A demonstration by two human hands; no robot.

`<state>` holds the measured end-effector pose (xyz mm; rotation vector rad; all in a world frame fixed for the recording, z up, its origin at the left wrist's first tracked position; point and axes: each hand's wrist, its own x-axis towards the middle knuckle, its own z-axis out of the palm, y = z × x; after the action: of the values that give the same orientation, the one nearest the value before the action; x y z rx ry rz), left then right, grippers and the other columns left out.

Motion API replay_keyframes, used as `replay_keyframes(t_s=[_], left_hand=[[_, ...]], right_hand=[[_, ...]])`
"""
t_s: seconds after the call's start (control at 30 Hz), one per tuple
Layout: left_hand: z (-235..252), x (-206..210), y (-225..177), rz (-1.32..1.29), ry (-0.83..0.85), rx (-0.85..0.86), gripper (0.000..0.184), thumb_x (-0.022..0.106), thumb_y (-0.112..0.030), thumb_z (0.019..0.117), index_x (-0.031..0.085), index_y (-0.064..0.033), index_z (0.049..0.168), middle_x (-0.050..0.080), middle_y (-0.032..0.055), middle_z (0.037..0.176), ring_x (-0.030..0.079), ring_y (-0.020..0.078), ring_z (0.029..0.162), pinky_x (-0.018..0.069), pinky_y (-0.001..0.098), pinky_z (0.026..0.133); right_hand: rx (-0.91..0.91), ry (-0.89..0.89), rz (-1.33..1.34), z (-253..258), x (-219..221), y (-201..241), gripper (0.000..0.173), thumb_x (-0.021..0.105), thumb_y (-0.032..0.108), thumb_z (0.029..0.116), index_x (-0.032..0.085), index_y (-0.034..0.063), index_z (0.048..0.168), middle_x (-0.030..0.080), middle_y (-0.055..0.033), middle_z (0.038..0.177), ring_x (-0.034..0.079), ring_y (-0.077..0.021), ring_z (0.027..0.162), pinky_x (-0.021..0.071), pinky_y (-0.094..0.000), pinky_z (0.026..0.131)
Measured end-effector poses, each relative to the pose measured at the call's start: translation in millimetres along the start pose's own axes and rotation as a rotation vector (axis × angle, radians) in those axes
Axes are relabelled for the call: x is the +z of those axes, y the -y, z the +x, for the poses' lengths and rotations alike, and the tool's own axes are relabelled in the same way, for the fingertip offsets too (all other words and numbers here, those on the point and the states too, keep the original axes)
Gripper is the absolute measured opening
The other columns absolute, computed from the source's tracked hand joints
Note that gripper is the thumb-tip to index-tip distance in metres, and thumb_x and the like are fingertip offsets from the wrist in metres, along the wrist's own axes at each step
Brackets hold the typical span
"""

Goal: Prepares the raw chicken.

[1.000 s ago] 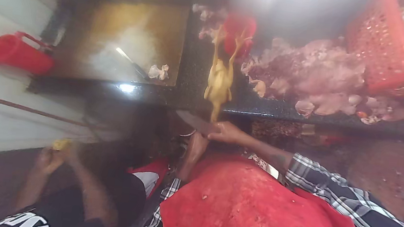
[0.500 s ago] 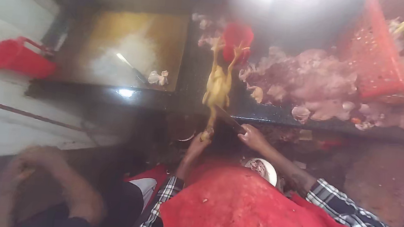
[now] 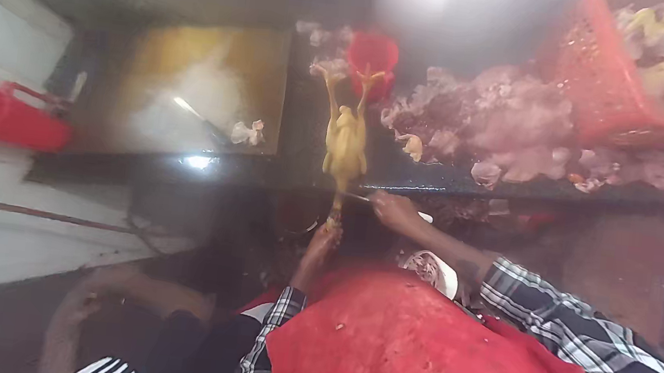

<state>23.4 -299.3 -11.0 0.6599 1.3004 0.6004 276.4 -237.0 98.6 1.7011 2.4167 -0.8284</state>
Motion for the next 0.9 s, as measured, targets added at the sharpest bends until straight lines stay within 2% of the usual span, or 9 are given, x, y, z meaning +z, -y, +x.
replay_keyframes(t_s=[0.1,0.23,0.33,0.4,0.47,0.53,0.63,0.73,0.9], left_hand=[[8.6,0.2,1.0,0.002,-0.015,-0.022,0.033,0.061,-0.021,0.1029,0.058,-0.0043,0.132,0.067,0.0071,0.093,0.062,0.014,0.071,0.0529,0.0289,0.06],[6.6,-2.2,7.3,0.047,-0.02,0.045,0.049,0.069,-0.02,0.0965,0.053,-0.0045,0.14,0.069,0.0095,0.102,0.063,0.0146,0.073,0.0539,0.0291,0.063],[7.0,-2.2,8.1,0.089,-0.086,0.082,0.049,0.073,-0.019,0.0925,0.055,-0.0016,0.135,0.068,0.0118,0.101,0.064,0.0165,0.076,0.055,0.0317,0.066],[13.8,-4.1,11.0,0.192,-0.135,0.138,0.059,0.077,-0.023,0.0876,0.054,-0.0003,0.137,0.065,0.0158,0.115,0.066,0.0202,0.094,0.058,0.037,0.08],[15.5,-3.8,8.2,0.295,-0.148,0.206,0.07,0.076,-0.02,0.0845,0.049,-0.0041,0.147,0.055,0.0193,0.141,0.059,0.0251,0.124,0.0529,0.0426,0.102],[19.1,-1.2,-4.6,0.36,-0.131,0.28,0.074,0.077,-0.021,0.086,0.046,-0.0106,0.152,0.054,0.0155,0.147,0.058,0.0223,0.131,0.0507,0.0417,0.108],[27.4,6.6,-17.2,0.374,-0.109,0.341,0.068,0.074,-0.031,0.0911,0.047,-0.0083,0.15,0.057,0.0163,0.142,0.063,0.0212,0.121,0.0547,0.0396,0.102],[26.5,17.6,-17.0,0.305,-0.165,0.348,0.06,0.063,-0.041,0.0993,0.048,-0.008,0.147,0.063,0.0175,0.128,0.07,0.0212,0.088,0.0619,0.0391,0.075],[19.6,28.4,-13.0,0.249,-0.296,0.457,0.054,0.047,-0.042,0.106,0.051,-0.007,0.147,0.06,0.0182,0.127,0.066,0.0199,0.083,0.0601,0.037,0.07]], right_hand=[[-0.075,0.174,0.02,1.5,11.1,2.5,0.035,0.044,0.023,0.1053,0.065,0.0224,0.133,0.066,-0.0079,0.133,0.068,-0.0357,0.112,0.0539,-0.0638,0.089],[-0.005,0.084,0.069,6.1,6.3,-0.6,0.036,0.044,0.027,0.1068,0.063,0.0187,0.135,0.066,-0.0102,0.133,0.068,-0.0345,0.114,0.0547,-0.0611,0.092],[-0.038,0.214,0.161,5.1,24.7,-2.9,0.037,0.045,0.026,0.1055,0.064,0.0156,0.135,0.066,-0.0122,0.134,0.064,-0.034,0.122,0.0501,-0.061,0.101],[-0.089,0.311,0.392,1.2,19.3,-9.2,0.037,0.05,0.025,0.1046,0.065,0.0084,0.134,0.069,-0.016,0.127,0.065,-0.0306,0.118,0.0491,-0.0553,0.104],[-0.004,0.343,0.684,-7.1,6.1,-18.2,0.039,0.053,0.026,0.1057,0.06,0.0055,0.138,0.069,-0.016,0.114,0.068,-0.0222,0.095,0.0559,-0.0436,0.088],[0.143,0.283,0.844,-8.2,-3.0,-32.2,0.035,0.053,0.029,0.1071,0.058,0.01,0.136,0.065,-0.0096,0.096,0.06,-0.0145,0.07,0.0536,-0.0338,0.064],[0.207,0.18,0.81,-10.9,-9.9,-53.5,0.035,0.052,0.03,0.1078,0.058,0.0106,0.136,0.063,-0.0087,0.091,0.057,-0.0138,0.065,0.0523,-0.0328,0.06],[0.197,0.184,0.773,-21.7,-5.3,-61.0,0.038,0.053,0.032,0.1072,0.057,0.0096,0.137,0.064,-0.009,0.094,0.059,-0.0134,0.067,0.0537,-0.0326,0.062],[0.246,0.151,0.831,-37.5,20.9,-61.8,0.041,0.054,0.033,0.1057,0.057,0.01,0.139,0.064,-0.0096,0.096,0.06,-0.0144,0.067,0.0546,-0.0343,0.062]])
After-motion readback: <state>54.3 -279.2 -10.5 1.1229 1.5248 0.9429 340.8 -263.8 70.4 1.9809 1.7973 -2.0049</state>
